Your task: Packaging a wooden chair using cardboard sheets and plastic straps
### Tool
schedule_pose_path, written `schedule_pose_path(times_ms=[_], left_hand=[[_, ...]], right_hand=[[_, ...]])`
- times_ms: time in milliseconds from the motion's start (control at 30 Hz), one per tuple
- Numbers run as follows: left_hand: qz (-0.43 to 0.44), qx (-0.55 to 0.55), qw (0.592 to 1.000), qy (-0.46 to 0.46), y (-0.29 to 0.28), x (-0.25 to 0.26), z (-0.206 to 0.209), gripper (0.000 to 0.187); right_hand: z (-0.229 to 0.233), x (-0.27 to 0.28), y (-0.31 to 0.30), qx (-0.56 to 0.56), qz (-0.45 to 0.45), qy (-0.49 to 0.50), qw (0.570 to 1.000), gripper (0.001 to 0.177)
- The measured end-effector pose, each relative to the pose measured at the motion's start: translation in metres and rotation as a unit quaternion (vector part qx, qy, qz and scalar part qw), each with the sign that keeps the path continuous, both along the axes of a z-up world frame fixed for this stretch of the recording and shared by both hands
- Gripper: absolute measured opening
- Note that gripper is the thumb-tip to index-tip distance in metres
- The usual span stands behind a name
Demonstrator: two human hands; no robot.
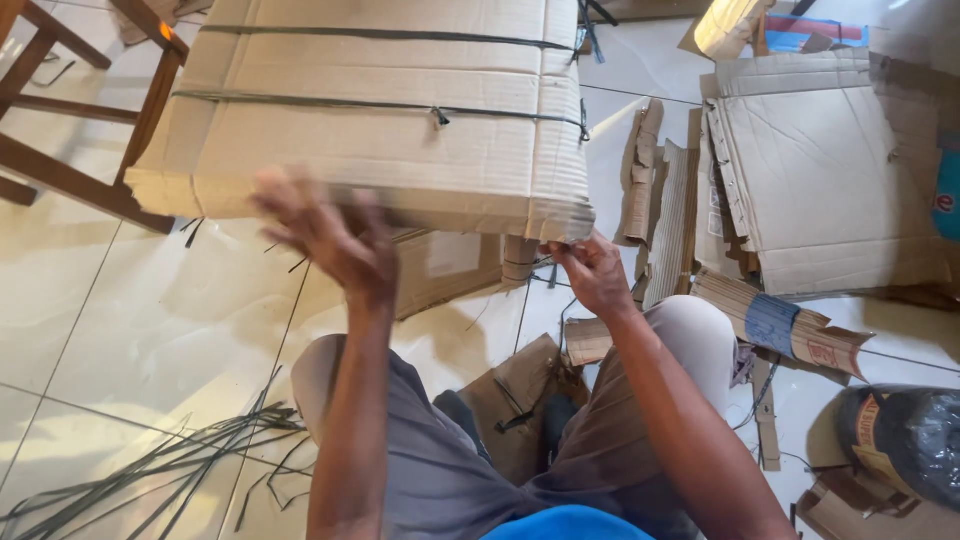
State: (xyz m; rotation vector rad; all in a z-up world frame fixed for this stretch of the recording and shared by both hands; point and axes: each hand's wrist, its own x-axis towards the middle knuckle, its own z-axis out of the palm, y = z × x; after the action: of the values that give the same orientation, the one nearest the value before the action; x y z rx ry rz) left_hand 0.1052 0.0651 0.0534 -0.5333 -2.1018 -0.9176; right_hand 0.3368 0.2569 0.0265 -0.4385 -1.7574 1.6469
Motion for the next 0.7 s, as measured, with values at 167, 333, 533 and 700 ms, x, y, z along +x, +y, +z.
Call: schedule_pose_path(times_ms=[167,333,533,700], left_hand=[[-0.309,-0.155,0.938,0.04,0.05,0.048,0.034,0.056],[-0.369,-0.25,0.895,0.014,0.056,0.073,0.062,0.068],[-0.376,-0.296,0.878,0.014,0.057,0.074,0.062,0.083],[-0.341,-0.186,0.916,0.103,0.069,0.07,0.052,0.052]], right_hand=[[-0.01,0.003,0.011,-0.013,0.008,0.01,1.0,0.014],[-0.011,0.007,0.008,0.003,0.013,0.013,1.0,0.014],[0.001,0.013,0.007,0.035,0.015,-0.007,0.999,0.014],[0.009,0.012,0.006,0.022,0.037,-0.012,0.999,0.009]])
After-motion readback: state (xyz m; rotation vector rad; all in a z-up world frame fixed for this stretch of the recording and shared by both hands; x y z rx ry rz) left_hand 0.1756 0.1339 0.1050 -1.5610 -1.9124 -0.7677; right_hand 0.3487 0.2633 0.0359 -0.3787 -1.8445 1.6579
